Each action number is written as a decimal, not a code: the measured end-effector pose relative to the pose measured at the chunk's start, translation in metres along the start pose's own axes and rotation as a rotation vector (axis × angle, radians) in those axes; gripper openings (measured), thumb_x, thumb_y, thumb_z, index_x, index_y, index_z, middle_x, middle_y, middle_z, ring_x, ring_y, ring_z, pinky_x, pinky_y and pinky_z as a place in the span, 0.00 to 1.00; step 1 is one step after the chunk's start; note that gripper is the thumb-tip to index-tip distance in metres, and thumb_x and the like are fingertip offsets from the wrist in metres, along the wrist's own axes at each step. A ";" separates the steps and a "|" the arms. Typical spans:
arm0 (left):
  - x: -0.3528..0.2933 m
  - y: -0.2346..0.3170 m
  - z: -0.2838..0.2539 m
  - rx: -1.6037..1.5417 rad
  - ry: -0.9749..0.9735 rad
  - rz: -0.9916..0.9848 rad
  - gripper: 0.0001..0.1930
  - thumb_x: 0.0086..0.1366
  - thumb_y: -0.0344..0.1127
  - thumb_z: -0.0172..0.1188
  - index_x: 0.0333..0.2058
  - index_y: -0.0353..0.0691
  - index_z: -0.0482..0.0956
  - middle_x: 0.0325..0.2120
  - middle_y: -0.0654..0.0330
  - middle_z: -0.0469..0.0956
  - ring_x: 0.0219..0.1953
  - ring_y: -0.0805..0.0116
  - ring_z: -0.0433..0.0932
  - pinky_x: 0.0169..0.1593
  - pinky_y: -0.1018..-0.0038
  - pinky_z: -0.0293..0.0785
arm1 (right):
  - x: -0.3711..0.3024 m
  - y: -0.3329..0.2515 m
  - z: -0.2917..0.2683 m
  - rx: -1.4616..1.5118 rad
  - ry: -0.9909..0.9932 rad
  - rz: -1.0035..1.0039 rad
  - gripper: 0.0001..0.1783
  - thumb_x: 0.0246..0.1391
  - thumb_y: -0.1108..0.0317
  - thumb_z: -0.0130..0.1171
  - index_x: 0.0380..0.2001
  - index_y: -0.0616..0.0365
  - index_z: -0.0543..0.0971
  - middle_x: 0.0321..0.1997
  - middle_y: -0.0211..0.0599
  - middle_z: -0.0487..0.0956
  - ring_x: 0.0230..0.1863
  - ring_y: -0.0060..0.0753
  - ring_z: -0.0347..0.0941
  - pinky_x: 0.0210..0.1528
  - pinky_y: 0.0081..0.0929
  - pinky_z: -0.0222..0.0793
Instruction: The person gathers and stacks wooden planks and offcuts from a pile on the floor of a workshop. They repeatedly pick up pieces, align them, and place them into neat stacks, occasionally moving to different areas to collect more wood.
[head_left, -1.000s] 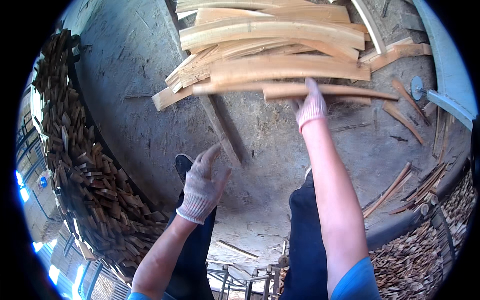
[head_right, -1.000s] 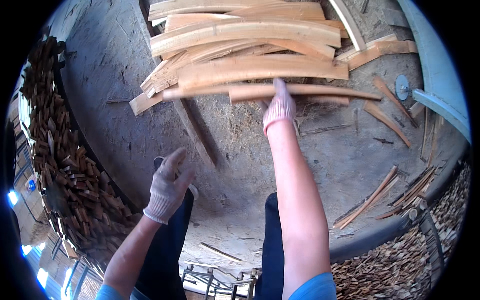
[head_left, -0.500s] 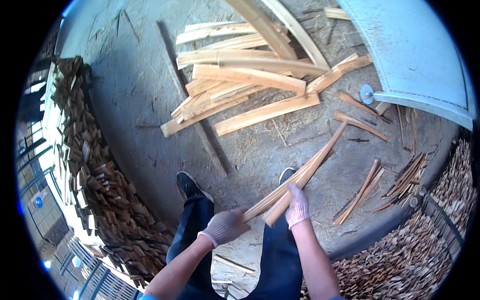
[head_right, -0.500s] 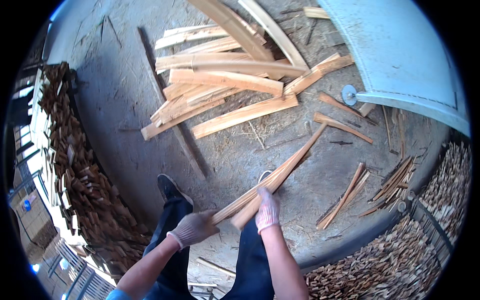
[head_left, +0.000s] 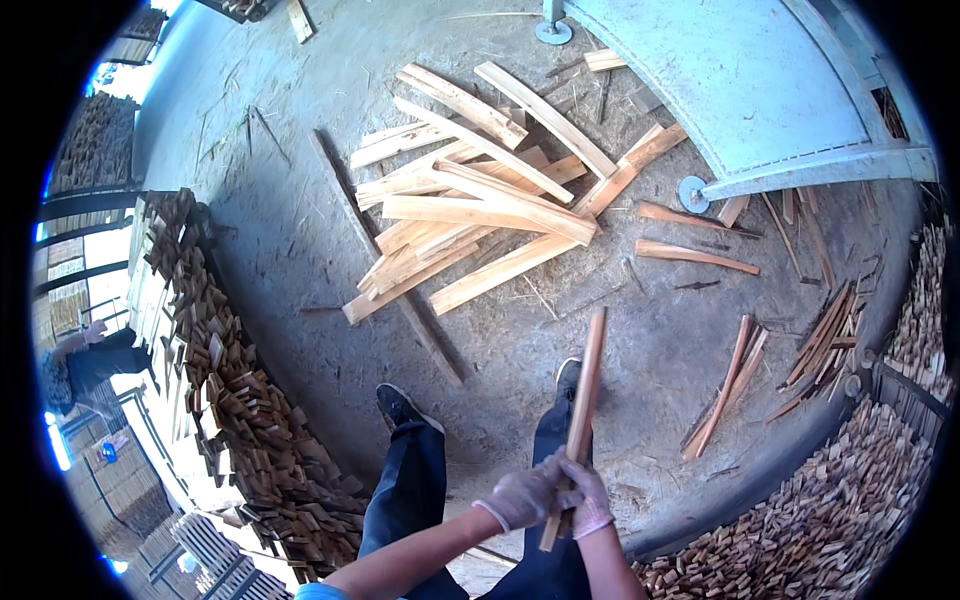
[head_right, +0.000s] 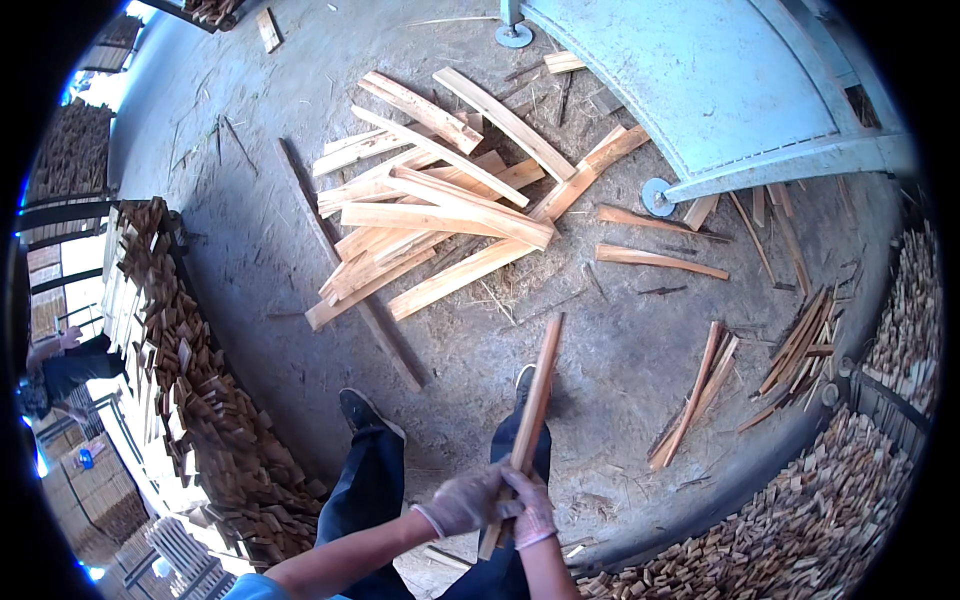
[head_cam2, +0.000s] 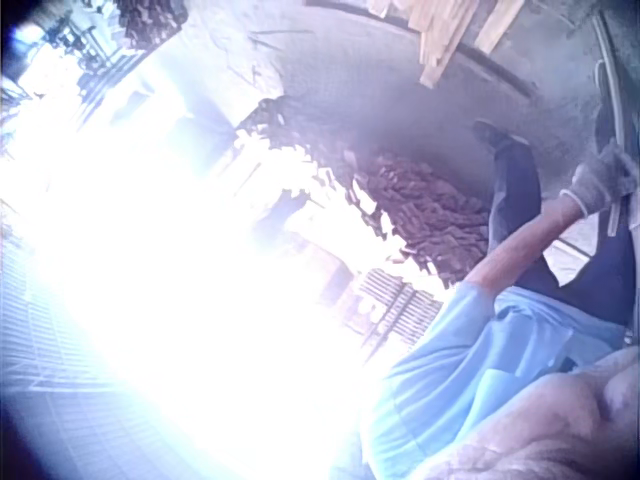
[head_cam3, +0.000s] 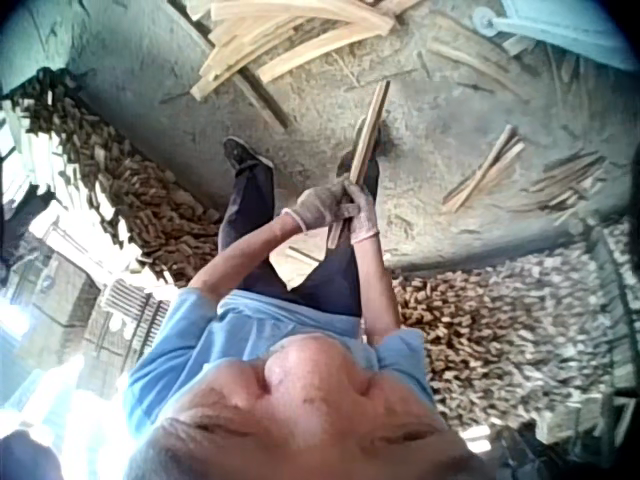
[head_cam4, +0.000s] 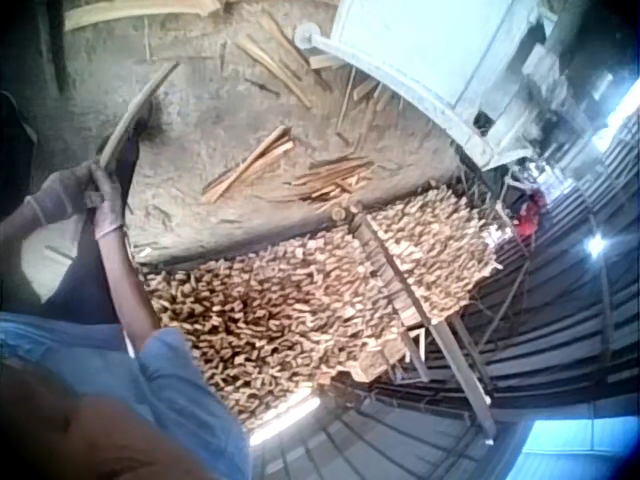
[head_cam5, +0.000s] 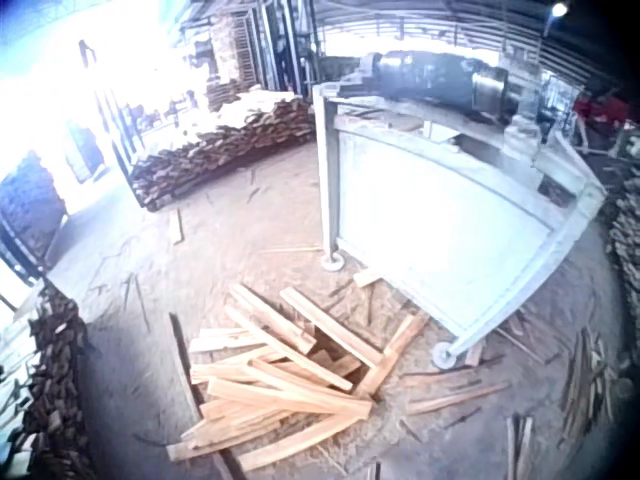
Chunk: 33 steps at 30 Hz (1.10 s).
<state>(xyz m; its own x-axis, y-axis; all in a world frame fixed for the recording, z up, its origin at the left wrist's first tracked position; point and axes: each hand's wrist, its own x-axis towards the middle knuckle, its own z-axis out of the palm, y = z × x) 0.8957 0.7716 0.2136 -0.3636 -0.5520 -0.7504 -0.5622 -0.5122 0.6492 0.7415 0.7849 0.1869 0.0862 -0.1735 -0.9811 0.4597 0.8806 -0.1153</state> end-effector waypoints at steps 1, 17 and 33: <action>-0.005 0.030 -0.009 0.022 -0.088 -0.047 0.46 0.62 0.67 0.59 0.67 0.40 0.58 0.47 0.38 0.79 0.50 0.42 0.80 0.50 0.56 0.76 | -0.020 -0.017 0.002 0.023 -0.007 -0.042 0.12 0.63 0.68 0.58 0.48 0.60 0.78 0.39 0.38 0.82 0.35 0.32 0.81 0.39 0.24 0.81; -0.145 -0.068 -0.126 0.086 0.346 -0.141 0.29 0.65 0.49 0.64 0.61 0.41 0.72 0.43 0.48 0.82 0.44 0.49 0.82 0.49 0.60 0.78 | -0.062 -0.161 -0.209 -0.079 0.612 -0.485 0.17 0.58 0.63 0.56 0.50 0.56 0.75 0.44 0.41 0.78 0.36 0.42 0.77 0.34 0.38 0.77; -0.223 -0.177 -0.245 0.317 0.331 -0.302 0.30 0.63 0.48 0.63 0.60 0.38 0.72 0.45 0.44 0.81 0.49 0.47 0.81 0.52 0.57 0.77 | -0.041 0.044 -0.061 -0.196 0.757 -0.508 0.12 0.48 0.69 0.66 0.35 0.52 0.75 0.28 0.22 0.73 0.27 0.19 0.68 0.32 0.21 0.68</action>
<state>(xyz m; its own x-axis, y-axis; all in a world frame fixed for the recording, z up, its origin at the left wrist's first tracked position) 1.2585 0.8239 0.2970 0.0727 -0.6145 -0.7856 -0.8202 -0.4849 0.3034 0.7044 0.8580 0.2123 -0.7156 -0.2853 -0.6376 0.1208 0.8485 -0.5152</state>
